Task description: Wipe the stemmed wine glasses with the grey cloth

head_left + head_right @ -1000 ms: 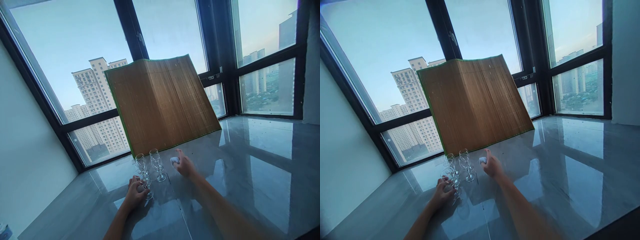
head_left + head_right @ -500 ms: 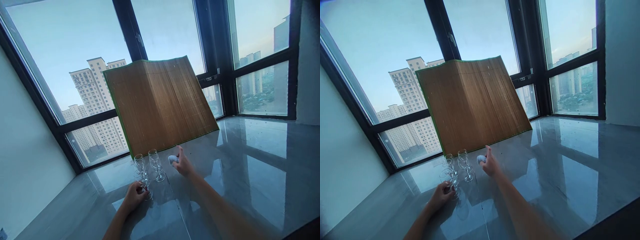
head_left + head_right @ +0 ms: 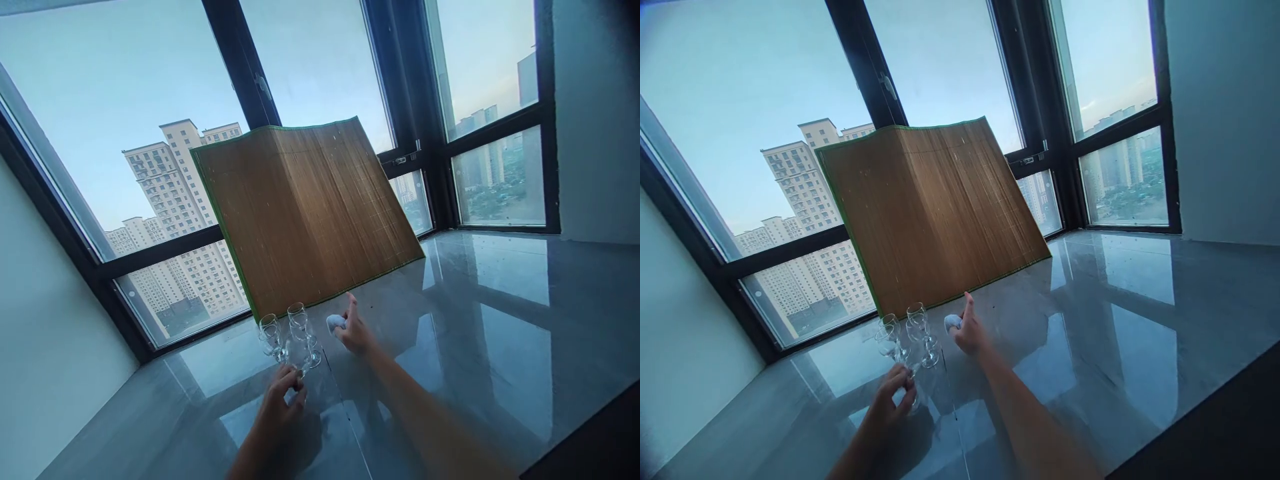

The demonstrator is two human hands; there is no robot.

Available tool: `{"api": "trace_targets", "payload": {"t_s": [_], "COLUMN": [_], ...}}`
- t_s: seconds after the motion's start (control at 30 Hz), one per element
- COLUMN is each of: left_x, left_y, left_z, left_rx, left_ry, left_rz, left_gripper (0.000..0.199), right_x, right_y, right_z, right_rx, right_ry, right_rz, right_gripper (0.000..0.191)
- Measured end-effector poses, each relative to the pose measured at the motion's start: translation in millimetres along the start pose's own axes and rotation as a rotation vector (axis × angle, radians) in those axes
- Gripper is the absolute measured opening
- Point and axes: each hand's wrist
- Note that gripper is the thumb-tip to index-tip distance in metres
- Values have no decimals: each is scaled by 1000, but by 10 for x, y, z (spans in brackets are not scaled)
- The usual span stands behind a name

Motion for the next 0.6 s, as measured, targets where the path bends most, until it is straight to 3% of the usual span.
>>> {"api": "trace_targets", "payload": {"t_s": [0.1, 0.17, 0.27, 0.4, 0.5, 0.6], "left_x": [205, 360, 611, 886, 925, 852], "left_y": [-1, -33, -165, -379, -414, -352], "left_z": [125, 253, 520, 890, 1023, 1017], "left_rx": [45, 109, 117, 159, 225, 214], "left_ry": [-20, 39, 168, 289, 269, 205], "left_rz": [20, -39, -107, -303, -276, -242], "left_gripper": [18, 18, 18, 26, 28, 27], "right_x": [-40, -59, -63, -35, 0, 39], "right_y": [25, 42, 49, 23, 0, -18], "right_z": [66, 103, 113, 38, -10, -15], "right_rx": [50, 100, 172, 251, 287, 283], "right_ry": [-4, 16, 32, 5, -42, -77], "right_rz": [-27, -56, -77, -52, -27, -5], "right_gripper": [89, 89, 88, 86, 84, 82]}}
Point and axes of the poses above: each hand's wrist, its own y-axis away from the middle knuckle, its own z-axis out of the palm, x = y × z, and after that the axes turned 14 degrees about -z, right-handed
